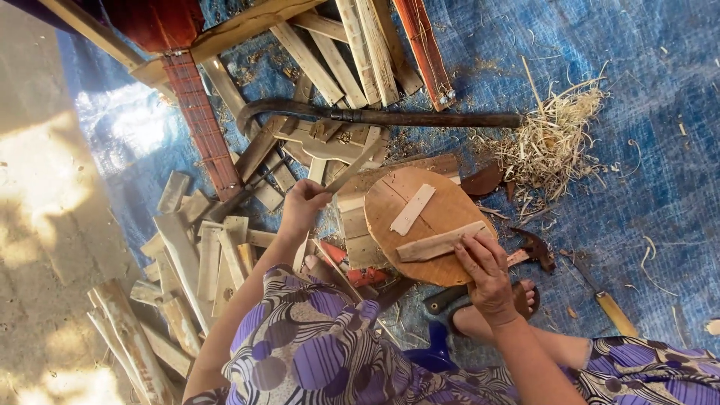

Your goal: Shaping a wooden component for a musical instrument using a hand adze and hammer

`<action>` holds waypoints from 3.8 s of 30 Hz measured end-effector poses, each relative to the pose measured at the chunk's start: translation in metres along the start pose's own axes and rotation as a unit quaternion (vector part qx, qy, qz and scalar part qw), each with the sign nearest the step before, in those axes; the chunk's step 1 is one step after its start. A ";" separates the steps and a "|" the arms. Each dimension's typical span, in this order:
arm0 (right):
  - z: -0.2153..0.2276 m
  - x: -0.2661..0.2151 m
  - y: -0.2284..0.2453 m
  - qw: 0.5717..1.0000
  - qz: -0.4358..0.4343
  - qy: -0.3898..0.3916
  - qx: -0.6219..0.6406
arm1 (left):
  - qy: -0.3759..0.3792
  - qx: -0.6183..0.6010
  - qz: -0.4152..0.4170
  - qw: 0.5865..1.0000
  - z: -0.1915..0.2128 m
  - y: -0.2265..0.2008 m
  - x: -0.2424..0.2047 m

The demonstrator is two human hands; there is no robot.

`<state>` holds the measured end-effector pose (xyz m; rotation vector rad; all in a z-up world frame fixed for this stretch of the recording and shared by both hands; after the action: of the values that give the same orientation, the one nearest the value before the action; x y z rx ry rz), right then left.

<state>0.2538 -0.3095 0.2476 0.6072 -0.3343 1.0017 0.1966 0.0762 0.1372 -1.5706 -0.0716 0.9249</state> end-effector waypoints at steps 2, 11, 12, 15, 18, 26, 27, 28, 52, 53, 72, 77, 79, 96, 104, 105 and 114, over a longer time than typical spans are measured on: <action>0.000 0.001 0.001 1.000 0.000 -0.001 0.008 | 0.033 -0.023 -0.011 0.999 -0.008 0.006 0.013; -0.008 -0.001 0.012 0.999 0.036 0.012 -0.029 | 0.125 -0.168 0.074 0.975 -0.040 -0.001 0.009; -0.011 -0.005 0.014 0.997 0.048 0.018 -0.054 | 0.131 -0.182 0.097 0.970 -0.041 0.007 0.009; -0.022 -0.013 0.018 0.992 0.065 0.033 -0.101 | 0.113 -0.193 0.106 0.969 -0.038 0.011 0.006; -0.030 -0.016 0.031 0.987 0.084 0.039 -0.133 | 0.102 -0.191 0.123 0.969 -0.038 0.014 -0.003; -0.027 -0.018 0.023 0.995 0.021 0.045 -0.082 | 0.069 -0.246 0.123 0.959 -0.023 0.034 -0.012; -0.022 -0.014 0.015 0.998 -0.030 0.047 -0.036 | 0.051 -0.263 0.097 0.959 -0.018 0.024 -0.016; -0.019 -0.014 0.015 0.998 -0.029 0.048 -0.034 | 0.050 -0.264 0.097 0.958 -0.015 0.022 -0.018; -0.064 -0.140 -0.048 0.522 -0.613 -0.185 0.563 | 0.262 -0.007 -0.030 0.964 -0.087 -0.031 -0.034; -0.064 -0.141 -0.048 0.524 -0.613 -0.181 0.563 | 0.259 -0.006 -0.033 0.965 -0.087 -0.033 -0.036; -0.082 -0.071 -0.018 0.430 -0.674 -0.117 0.590 | 0.391 0.000 -0.075 0.917 -0.110 -0.076 -0.074; -0.137 -0.082 -0.036 0.427 -0.653 -0.071 0.622 | 0.525 0.067 -0.107 0.841 -0.128 -0.114 -0.112; -0.159 -0.098 -0.040 0.410 -0.641 -0.058 0.646 | 0.535 0.106 -0.129 0.828 -0.129 -0.127 -0.120; -0.149 -0.036 -0.059 0.860 -0.200 -0.028 0.469 | 0.137 0.467 -0.053 0.872 -0.073 0.123 0.050; -0.166 -0.088 -0.054 0.766 -0.363 0.087 0.524 | 0.455 0.052 0.088 0.885 -0.128 0.031 -0.083; -0.167 -0.092 -0.055 0.752 -0.381 0.098 0.529 | 0.464 -0.055 0.154 0.871 -0.130 0.051 -0.085; -0.113 -0.210 -0.163 0.700 -0.566 0.435 0.007 | 0.177 -0.096 0.169 0.965 -0.086 0.026 -0.010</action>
<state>0.2860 -0.4475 -0.0041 0.1859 0.8493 -0.0203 0.2289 -0.0051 0.1137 -1.9457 0.3812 0.9020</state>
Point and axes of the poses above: each hand's wrist, its own x-axis towards the middle knuckle, its own z-axis out of the back of the hand, y = z × x, the point moved 8 cm from there along x, towards the middle knuckle, and after that the axes turned 6 degrees about z, right-handed, at the moved point
